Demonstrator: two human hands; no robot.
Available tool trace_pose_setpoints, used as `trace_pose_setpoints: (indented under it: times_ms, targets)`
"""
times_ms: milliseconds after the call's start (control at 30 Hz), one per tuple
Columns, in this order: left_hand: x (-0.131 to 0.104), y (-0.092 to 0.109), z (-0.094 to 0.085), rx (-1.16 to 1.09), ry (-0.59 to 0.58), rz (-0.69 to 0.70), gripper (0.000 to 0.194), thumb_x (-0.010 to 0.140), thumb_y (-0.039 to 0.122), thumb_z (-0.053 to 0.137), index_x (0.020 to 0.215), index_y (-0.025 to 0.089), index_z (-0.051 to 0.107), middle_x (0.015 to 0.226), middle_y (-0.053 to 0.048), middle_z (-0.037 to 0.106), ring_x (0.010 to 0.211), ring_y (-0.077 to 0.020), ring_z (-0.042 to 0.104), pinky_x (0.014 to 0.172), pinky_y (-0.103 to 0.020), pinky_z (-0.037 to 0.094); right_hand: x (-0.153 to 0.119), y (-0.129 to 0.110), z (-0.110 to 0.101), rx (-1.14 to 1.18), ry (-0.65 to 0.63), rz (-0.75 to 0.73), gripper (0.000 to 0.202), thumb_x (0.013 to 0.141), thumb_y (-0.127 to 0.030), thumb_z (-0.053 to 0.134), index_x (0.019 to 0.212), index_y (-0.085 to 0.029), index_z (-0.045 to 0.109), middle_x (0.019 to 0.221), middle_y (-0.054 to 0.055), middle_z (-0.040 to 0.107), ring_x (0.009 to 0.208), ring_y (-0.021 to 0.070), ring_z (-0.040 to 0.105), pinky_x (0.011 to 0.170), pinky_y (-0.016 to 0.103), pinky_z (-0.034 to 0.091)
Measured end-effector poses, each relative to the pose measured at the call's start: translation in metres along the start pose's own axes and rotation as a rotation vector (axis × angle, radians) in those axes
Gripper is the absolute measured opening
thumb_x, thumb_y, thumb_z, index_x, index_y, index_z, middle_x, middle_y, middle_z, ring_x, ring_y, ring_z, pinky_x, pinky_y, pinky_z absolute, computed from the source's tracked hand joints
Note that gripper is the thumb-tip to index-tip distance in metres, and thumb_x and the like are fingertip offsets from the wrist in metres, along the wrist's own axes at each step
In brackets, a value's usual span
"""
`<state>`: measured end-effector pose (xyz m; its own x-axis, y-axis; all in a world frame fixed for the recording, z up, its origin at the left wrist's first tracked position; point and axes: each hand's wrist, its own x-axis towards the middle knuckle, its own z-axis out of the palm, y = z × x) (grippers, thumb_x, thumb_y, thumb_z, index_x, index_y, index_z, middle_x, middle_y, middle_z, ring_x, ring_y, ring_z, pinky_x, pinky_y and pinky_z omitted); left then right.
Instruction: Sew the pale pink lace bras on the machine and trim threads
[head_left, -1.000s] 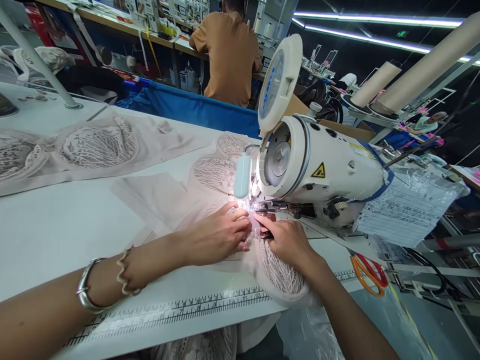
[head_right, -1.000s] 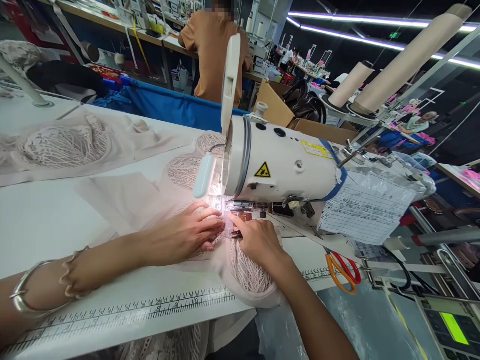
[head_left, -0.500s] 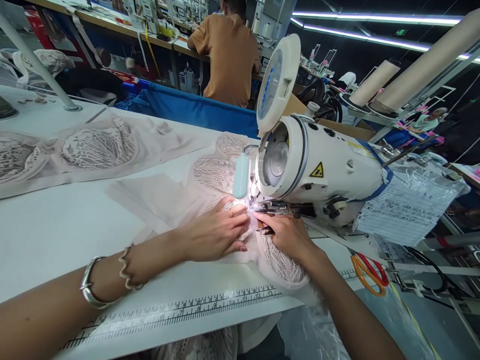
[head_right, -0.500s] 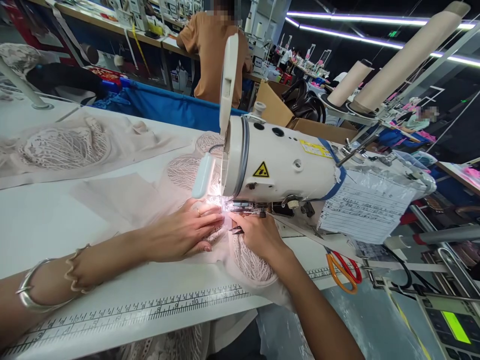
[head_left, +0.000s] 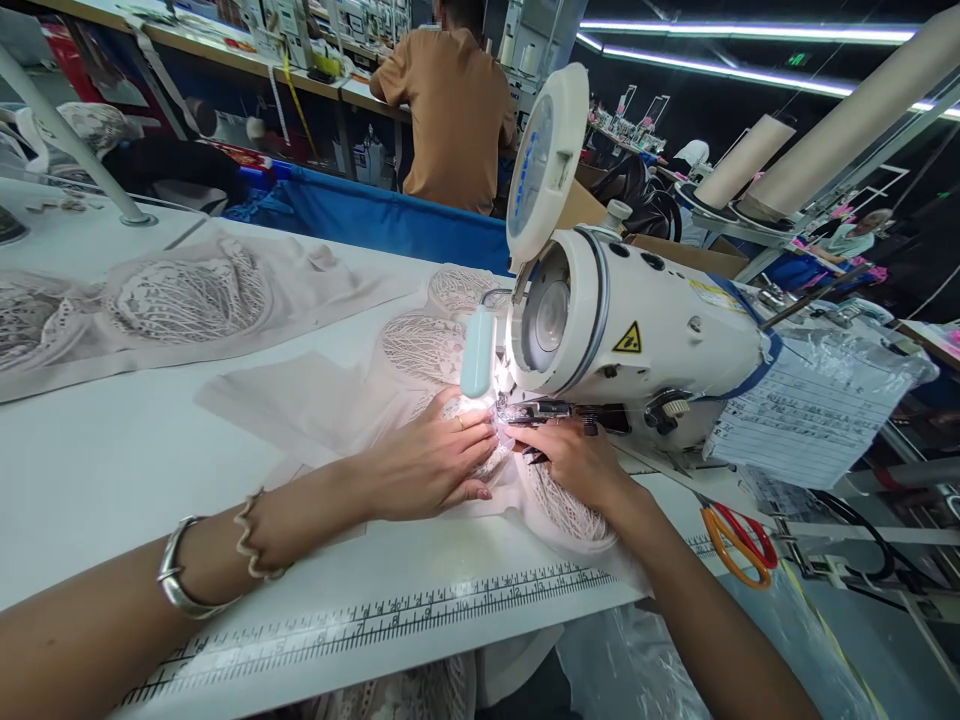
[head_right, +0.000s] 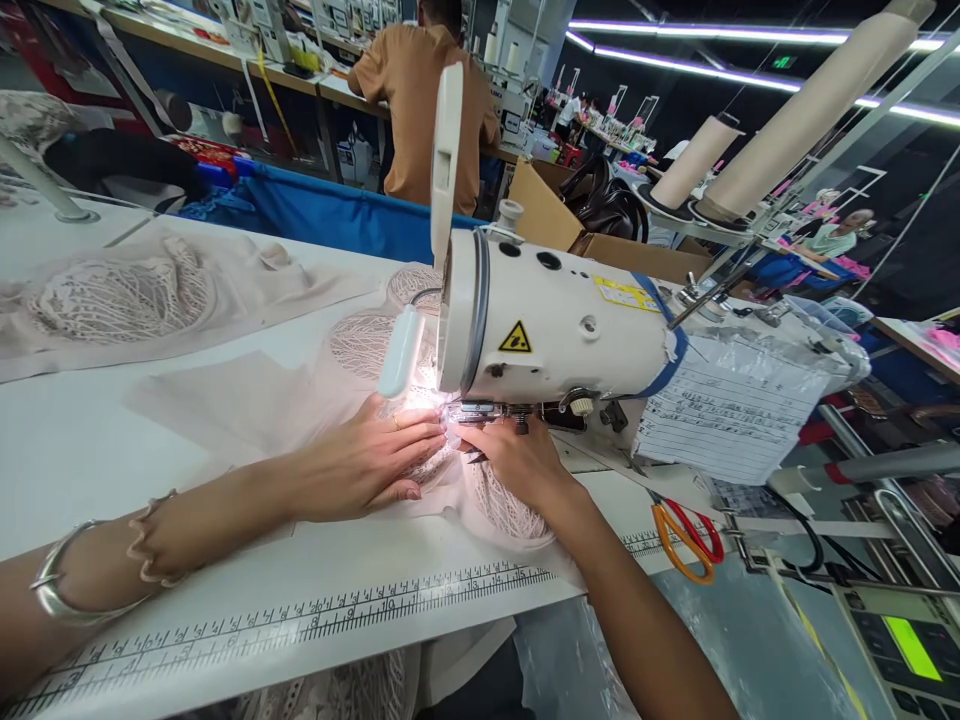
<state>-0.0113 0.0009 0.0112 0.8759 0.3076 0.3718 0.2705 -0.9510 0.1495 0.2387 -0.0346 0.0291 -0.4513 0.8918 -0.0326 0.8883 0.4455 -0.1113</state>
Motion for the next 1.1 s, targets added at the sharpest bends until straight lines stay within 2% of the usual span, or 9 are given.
trace_pose_setpoints:
  times_ms: [133, 233, 300, 400, 467, 533, 700, 867, 1100]
  targets:
    - [0.002, -0.001, 0.000, -0.029, 0.025, -0.011, 0.034, 0.105, 0.041, 0.041, 0.118, 0.021, 0.064, 0.111, -0.011, 0.069, 0.114, -0.0310, 0.059, 0.106, -0.053, 0.031, -0.007, 0.003, 0.002, -0.096, 0.053, 0.042, 0.050, 0.092, -0.006, 0.045, 0.127, -0.032, 0.068, 0.092, 0.002, 0.077, 0.087, 0.0192, 0.067, 0.078, 0.029, 0.046]
    - [0.003, 0.004, 0.002, 0.004, 0.029, -0.040, 0.034, 0.105, 0.041, 0.040, 0.115, 0.019, 0.065, 0.113, -0.012, 0.067, 0.117, -0.0322, 0.056, 0.106, -0.055, 0.030, -0.019, -0.001, -0.002, -0.175, 0.096, 0.129, 0.026, 0.093, -0.032, 0.063, 0.115, -0.022, 0.071, 0.089, 0.007, 0.077, 0.080, 0.0237, 0.068, 0.068, 0.031, 0.043]
    - [0.005, 0.008, 0.004, 0.028, 0.002, -0.050, 0.039, 0.106, 0.042, 0.037, 0.113, 0.016, 0.064, 0.116, -0.014, 0.066, 0.116, -0.0329, 0.055, 0.107, -0.057, 0.027, -0.028, -0.003, -0.003, -0.173, 0.084, 0.158, 0.036, 0.086, -0.047, 0.071, 0.109, -0.019, 0.069, 0.081, 0.006, 0.076, 0.072, 0.0245, 0.067, 0.062, 0.030, 0.040]
    - [0.006, 0.012, 0.005, 0.024, -0.034, -0.044, 0.044, 0.107, 0.045, 0.033, 0.111, 0.013, 0.063, 0.108, -0.014, 0.067, 0.105, -0.0317, 0.058, 0.105, -0.056, 0.027, -0.041, -0.005, 0.003, -0.173, 0.130, 0.088, 0.025, 0.089, -0.025, 0.064, 0.112, -0.018, 0.069, 0.073, 0.003, 0.073, 0.066, 0.0210, 0.065, 0.058, 0.028, 0.035]
    - [0.005, 0.012, 0.005, 0.003, -0.024, -0.040, 0.042, 0.106, 0.044, 0.035, 0.114, 0.013, 0.062, 0.100, -0.012, 0.068, 0.098, -0.0296, 0.060, 0.103, -0.054, 0.029, -0.046, -0.005, 0.008, -0.185, 0.204, -0.022, 0.042, 0.084, -0.006, 0.052, 0.121, -0.020, 0.069, 0.071, 0.001, 0.071, 0.064, 0.0177, 0.062, 0.060, 0.028, 0.035]
    - [0.004, 0.011, 0.005, -0.009, 0.001, -0.030, 0.037, 0.105, 0.042, 0.039, 0.116, 0.015, 0.062, 0.098, -0.010, 0.067, 0.095, -0.0280, 0.061, 0.103, -0.052, 0.030, -0.048, -0.004, 0.011, -0.178, 0.238, -0.119, 0.061, 0.078, 0.002, 0.045, 0.129, -0.024, 0.067, 0.069, -0.001, 0.069, 0.061, 0.0148, 0.058, 0.061, 0.027, 0.035]
    - [0.003, 0.008, 0.005, 0.025, 0.046, -0.025, 0.033, 0.104, 0.042, 0.043, 0.114, 0.018, 0.064, 0.104, -0.010, 0.067, 0.105, -0.0295, 0.059, 0.105, -0.053, 0.030, -0.041, -0.004, 0.009, -0.160, 0.210, -0.132, 0.066, 0.076, 0.002, 0.045, 0.129, -0.029, 0.070, 0.062, -0.002, 0.064, 0.056, 0.0138, 0.050, 0.058, 0.027, 0.030]
    - [0.005, 0.010, 0.004, 0.057, 0.008, -0.030, 0.042, 0.107, 0.043, 0.035, 0.108, 0.014, 0.065, 0.116, -0.015, 0.067, 0.112, -0.0316, 0.057, 0.105, -0.054, 0.028, -0.036, -0.004, 0.007, -0.127, 0.174, -0.101, 0.066, 0.075, 0.002, 0.046, 0.129, -0.029, 0.070, 0.062, -0.002, 0.064, 0.056, 0.0144, 0.049, 0.057, 0.029, 0.026]
    - [0.005, 0.011, 0.003, -0.004, -0.003, -0.051, 0.037, 0.106, 0.042, 0.036, 0.118, 0.018, 0.062, 0.108, -0.010, 0.067, 0.106, -0.0285, 0.059, 0.104, -0.051, 0.030, -0.034, -0.004, 0.006, -0.095, 0.157, -0.098, 0.068, 0.073, 0.002, 0.047, 0.129, -0.028, 0.070, 0.063, -0.001, 0.066, 0.057, 0.0147, 0.050, 0.057, 0.028, 0.025]
